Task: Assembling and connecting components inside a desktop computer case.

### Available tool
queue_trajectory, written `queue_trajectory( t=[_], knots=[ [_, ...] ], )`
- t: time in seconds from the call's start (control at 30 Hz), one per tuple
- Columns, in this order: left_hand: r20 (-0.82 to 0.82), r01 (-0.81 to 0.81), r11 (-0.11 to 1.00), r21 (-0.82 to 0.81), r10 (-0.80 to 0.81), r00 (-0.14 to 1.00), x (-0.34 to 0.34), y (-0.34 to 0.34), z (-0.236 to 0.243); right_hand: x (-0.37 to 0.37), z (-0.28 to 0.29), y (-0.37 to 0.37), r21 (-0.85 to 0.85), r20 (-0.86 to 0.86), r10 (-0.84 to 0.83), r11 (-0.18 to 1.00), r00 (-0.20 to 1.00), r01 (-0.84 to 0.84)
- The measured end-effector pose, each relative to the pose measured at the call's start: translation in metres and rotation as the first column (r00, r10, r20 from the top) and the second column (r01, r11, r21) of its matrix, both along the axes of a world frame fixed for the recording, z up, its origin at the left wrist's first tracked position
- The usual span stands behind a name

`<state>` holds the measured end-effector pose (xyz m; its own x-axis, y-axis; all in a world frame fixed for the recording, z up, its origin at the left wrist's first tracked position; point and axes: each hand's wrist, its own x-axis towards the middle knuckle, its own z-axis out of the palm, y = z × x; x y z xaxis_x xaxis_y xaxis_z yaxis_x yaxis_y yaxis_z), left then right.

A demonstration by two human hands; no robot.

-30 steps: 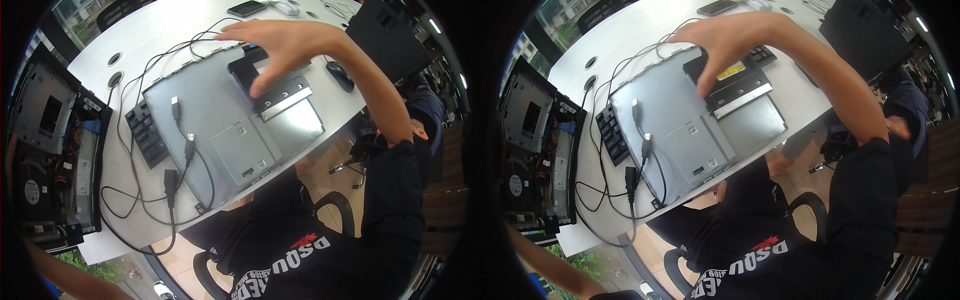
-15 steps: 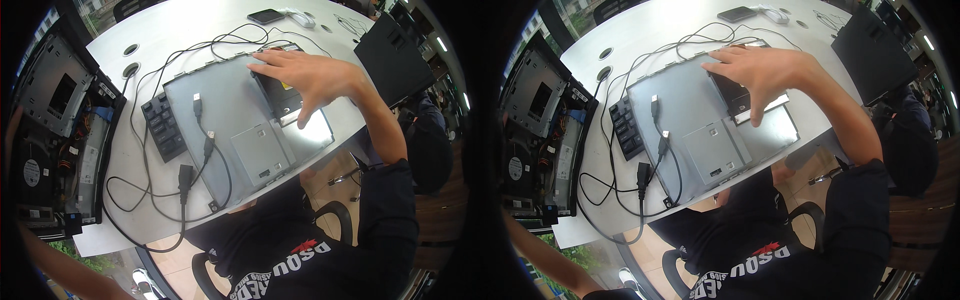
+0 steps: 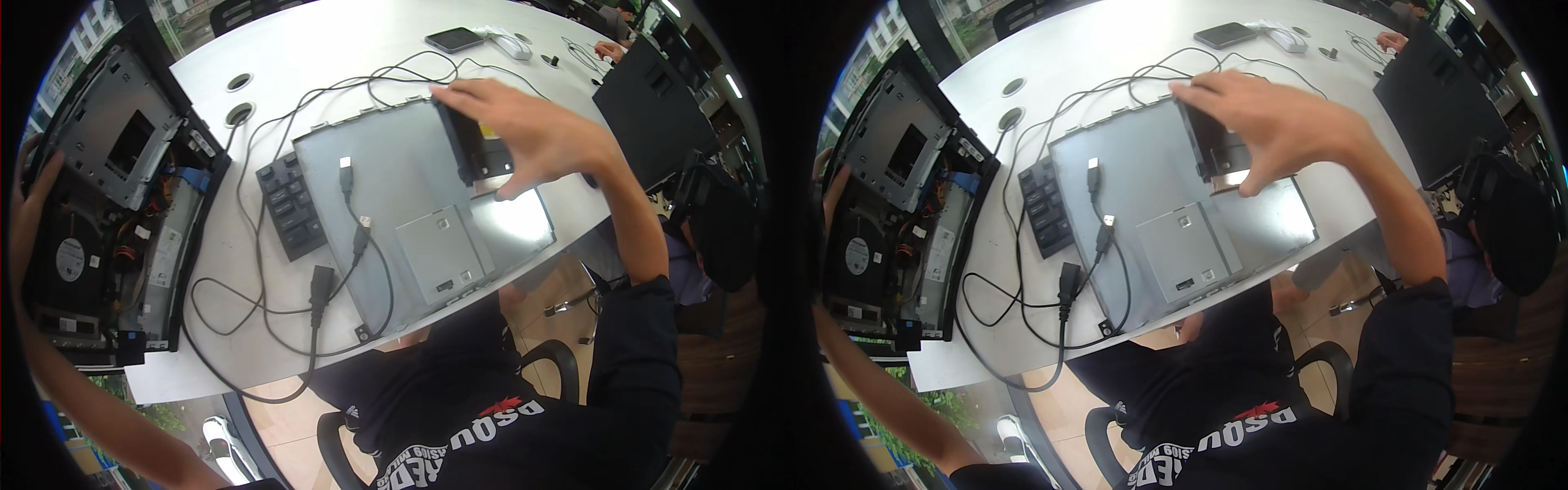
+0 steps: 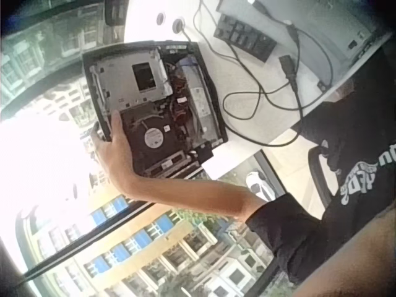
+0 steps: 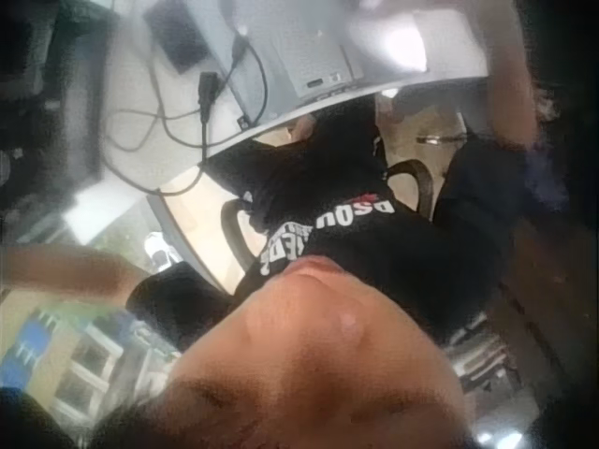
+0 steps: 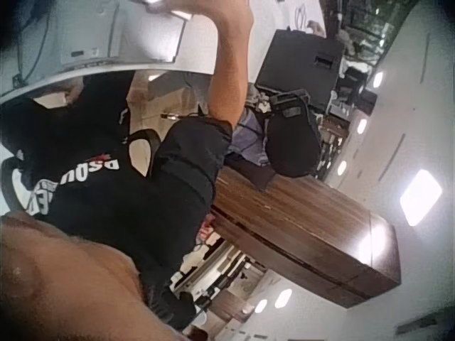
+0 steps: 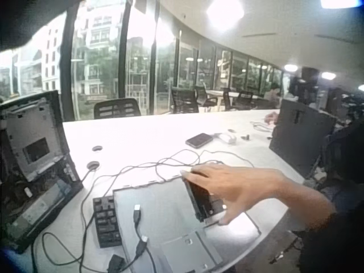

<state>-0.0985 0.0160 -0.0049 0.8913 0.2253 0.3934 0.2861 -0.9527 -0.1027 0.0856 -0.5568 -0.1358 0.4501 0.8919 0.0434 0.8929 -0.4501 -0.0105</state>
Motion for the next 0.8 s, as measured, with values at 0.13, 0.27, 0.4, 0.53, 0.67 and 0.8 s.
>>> queue_trajectory(
  t=[0.13,0.27,0.4,0.53,0.67,0.8],
  knots=[
    [0.163,-0.074,0.994,-0.081,0.086,0.983,0.004,-0.026,-0.018,0.021,0.028,0.025,0.264,0.061,0.230,0.935,0.971,-0.238],
    [0.145,-0.117,0.986,0.120,0.099,0.985,-0.011,-0.063,-0.003,0.040,0.031,0.065,0.710,-0.226,0.531,0.663,0.817,-0.235],
    [0.223,-0.029,0.988,0.152,-0.005,0.975,-0.005,-0.086,-0.010,0.047,0.011,0.113,0.860,-0.489,0.756,0.503,0.435,0.091],
    [0.495,0.246,0.962,0.116,-0.271,0.826,-0.015,-0.163,-0.027,0.014,0.017,0.150,0.729,-0.674,0.681,0.550,0.286,0.408],
    [0.258,0.418,0.908,-0.034,-0.396,0.881,-0.033,-0.226,-0.081,-0.012,0.009,0.161,0.564,-0.787,0.604,0.622,0.126,0.543],
    [0.364,0.459,0.867,-0.196,-0.370,0.855,-0.021,-0.255,-0.141,-0.028,0.002,0.163,0.485,-0.818,0.575,0.704,-0.016,0.519]
  ],
)
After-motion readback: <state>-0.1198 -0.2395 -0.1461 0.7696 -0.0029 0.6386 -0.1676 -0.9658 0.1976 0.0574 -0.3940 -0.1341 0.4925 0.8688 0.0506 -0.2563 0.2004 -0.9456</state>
